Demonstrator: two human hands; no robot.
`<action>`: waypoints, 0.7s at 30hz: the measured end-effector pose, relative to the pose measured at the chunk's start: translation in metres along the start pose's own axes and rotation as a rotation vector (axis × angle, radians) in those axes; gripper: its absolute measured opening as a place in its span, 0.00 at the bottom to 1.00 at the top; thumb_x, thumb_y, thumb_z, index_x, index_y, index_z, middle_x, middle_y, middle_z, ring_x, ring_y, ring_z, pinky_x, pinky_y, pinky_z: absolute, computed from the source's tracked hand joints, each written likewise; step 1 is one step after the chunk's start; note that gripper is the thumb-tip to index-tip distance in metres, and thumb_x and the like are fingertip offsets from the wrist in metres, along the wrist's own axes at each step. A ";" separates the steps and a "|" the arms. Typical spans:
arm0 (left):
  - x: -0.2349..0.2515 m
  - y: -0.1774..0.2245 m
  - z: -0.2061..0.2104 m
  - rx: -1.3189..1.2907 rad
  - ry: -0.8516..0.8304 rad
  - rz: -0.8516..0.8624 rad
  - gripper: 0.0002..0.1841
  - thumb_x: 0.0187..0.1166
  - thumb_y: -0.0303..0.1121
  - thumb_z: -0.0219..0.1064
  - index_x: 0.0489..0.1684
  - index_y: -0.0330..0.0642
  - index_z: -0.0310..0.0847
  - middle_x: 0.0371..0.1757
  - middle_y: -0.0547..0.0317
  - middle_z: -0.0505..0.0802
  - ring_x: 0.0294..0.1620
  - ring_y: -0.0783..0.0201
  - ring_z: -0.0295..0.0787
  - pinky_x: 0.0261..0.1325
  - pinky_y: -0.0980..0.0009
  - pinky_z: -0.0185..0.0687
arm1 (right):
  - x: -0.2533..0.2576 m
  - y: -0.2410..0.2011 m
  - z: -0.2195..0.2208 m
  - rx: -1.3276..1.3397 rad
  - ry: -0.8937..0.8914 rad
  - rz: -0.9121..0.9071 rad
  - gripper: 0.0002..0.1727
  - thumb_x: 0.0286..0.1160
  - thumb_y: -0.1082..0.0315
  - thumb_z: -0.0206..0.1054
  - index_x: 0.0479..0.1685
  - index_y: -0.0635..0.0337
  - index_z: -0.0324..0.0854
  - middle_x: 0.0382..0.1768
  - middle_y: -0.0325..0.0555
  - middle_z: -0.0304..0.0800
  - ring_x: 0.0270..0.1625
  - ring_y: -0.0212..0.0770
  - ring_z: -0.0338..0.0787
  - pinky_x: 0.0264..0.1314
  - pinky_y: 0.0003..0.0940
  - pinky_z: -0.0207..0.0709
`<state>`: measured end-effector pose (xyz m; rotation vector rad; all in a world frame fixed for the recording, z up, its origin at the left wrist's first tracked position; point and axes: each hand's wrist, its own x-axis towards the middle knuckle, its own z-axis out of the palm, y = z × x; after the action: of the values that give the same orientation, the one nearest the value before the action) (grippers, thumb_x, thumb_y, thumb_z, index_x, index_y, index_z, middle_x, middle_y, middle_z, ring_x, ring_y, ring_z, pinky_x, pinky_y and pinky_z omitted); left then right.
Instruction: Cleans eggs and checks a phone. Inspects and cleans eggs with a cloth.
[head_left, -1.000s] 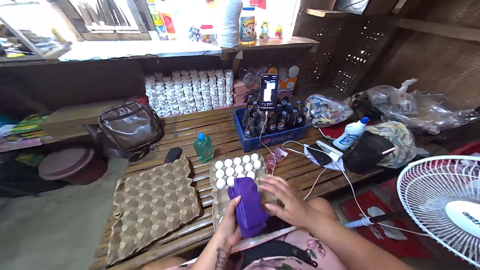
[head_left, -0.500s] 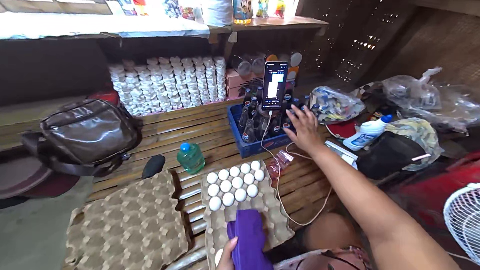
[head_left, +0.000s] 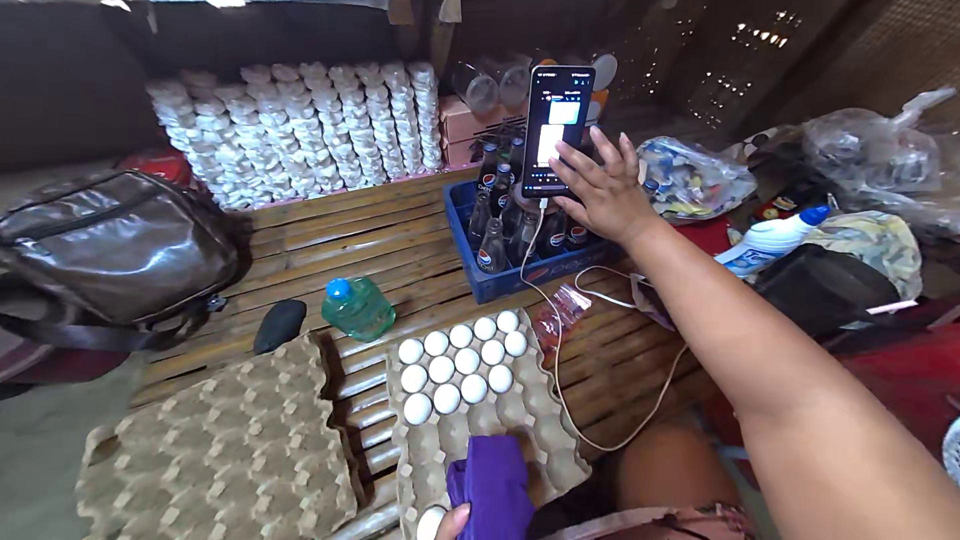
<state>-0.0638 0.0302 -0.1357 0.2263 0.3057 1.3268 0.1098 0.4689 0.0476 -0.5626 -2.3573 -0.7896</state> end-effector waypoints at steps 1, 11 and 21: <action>0.000 0.000 0.000 0.001 0.023 0.001 0.20 0.73 0.55 0.72 0.56 0.58 0.93 0.53 0.63 0.97 0.57 0.70 0.93 0.64 0.66 0.87 | 0.002 0.001 0.001 0.002 0.000 -0.003 0.29 0.87 0.45 0.52 0.84 0.41 0.72 0.86 0.38 0.71 0.91 0.59 0.58 0.86 0.68 0.43; -0.003 0.000 -0.004 0.064 0.094 0.014 0.19 0.73 0.56 0.71 0.54 0.59 0.95 0.50 0.65 0.98 0.54 0.72 0.94 0.61 0.69 0.88 | 0.001 -0.002 0.006 0.002 -0.052 0.006 0.30 0.87 0.44 0.50 0.86 0.39 0.69 0.89 0.40 0.65 0.92 0.61 0.55 0.86 0.71 0.39; -0.003 -0.001 -0.005 0.042 0.073 0.021 0.19 0.75 0.55 0.69 0.55 0.58 0.94 0.51 0.65 0.98 0.55 0.72 0.93 0.62 0.69 0.87 | 0.003 -0.006 0.001 0.058 -0.115 0.065 0.28 0.87 0.43 0.51 0.87 0.27 0.67 0.91 0.42 0.59 0.93 0.63 0.49 0.86 0.75 0.35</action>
<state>-0.0656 0.0271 -0.1405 0.2175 0.3940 1.3522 0.1038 0.4664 0.0464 -0.6734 -2.4446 -0.6738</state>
